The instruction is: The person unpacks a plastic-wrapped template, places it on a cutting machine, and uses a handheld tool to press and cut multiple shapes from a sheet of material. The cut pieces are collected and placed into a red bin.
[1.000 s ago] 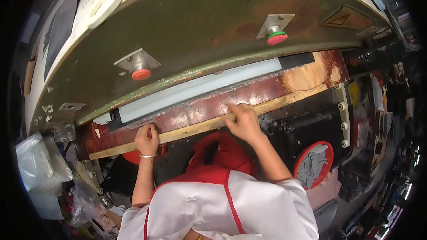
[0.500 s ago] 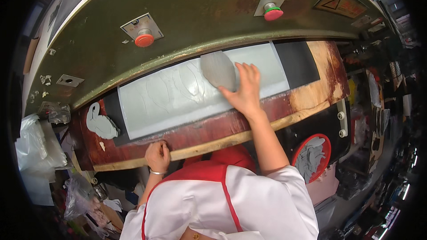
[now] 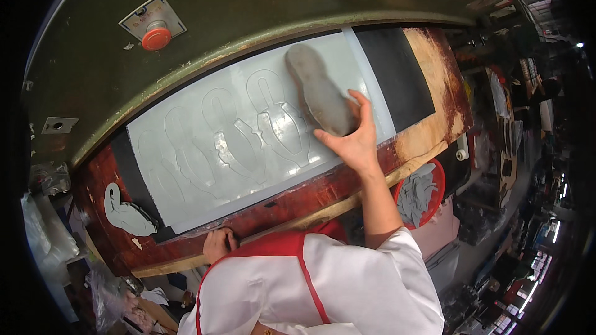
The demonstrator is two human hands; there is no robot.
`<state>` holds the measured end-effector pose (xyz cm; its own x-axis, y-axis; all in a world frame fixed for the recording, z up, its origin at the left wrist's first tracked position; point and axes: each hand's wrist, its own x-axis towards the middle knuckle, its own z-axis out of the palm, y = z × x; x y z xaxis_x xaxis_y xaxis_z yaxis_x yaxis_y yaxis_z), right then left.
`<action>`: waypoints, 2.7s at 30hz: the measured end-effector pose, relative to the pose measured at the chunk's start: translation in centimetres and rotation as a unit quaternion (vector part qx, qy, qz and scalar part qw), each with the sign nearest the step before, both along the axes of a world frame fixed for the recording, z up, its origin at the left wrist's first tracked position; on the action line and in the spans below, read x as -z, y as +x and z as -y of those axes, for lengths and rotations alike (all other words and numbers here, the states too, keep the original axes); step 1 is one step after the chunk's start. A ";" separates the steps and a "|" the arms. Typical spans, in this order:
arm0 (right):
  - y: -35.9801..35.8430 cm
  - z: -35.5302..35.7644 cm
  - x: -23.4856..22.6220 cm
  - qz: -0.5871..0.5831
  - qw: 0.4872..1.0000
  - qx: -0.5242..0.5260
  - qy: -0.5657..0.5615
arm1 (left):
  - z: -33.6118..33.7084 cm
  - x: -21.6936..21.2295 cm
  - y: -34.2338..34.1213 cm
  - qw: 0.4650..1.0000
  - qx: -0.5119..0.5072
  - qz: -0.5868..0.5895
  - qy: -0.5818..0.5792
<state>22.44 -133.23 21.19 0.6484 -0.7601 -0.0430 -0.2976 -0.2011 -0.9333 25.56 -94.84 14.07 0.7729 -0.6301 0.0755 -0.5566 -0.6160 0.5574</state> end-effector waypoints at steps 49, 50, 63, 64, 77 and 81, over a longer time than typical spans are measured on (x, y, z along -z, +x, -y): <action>-0.9 -3.5 6.8 0.003 0.954 -0.036 -0.297 | 2.9 1.1 11.1 0.997 0.015 0.078 -0.004; -0.9 -3.0 6.4 0.039 0.942 0.012 -0.334 | 2.9 0.6 10.9 0.999 0.006 0.039 0.022; -2.6 -1.1 3.8 -0.146 0.953 0.035 -0.265 | 8.8 -3.4 9.0 0.962 0.039 0.144 0.226; -3.5 -0.8 3.7 -0.168 0.957 0.022 -0.235 | 10.0 -3.1 8.8 0.962 0.057 0.132 0.232; -19.9 11.2 4.7 -0.200 0.933 0.205 -0.220 | 13.8 -1.9 -1.4 0.930 0.077 0.249 0.258; -22.4 8.8 6.1 -0.172 0.921 0.191 -0.291 | 15.3 -1.6 -4.9 0.958 0.044 0.230 0.164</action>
<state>0.02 -142.05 15.11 0.3528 -0.8890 0.2918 -0.7083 -0.4576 -0.5375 20.66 -110.12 15.71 0.6486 -0.7392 0.1816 -0.7544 -0.6559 0.0246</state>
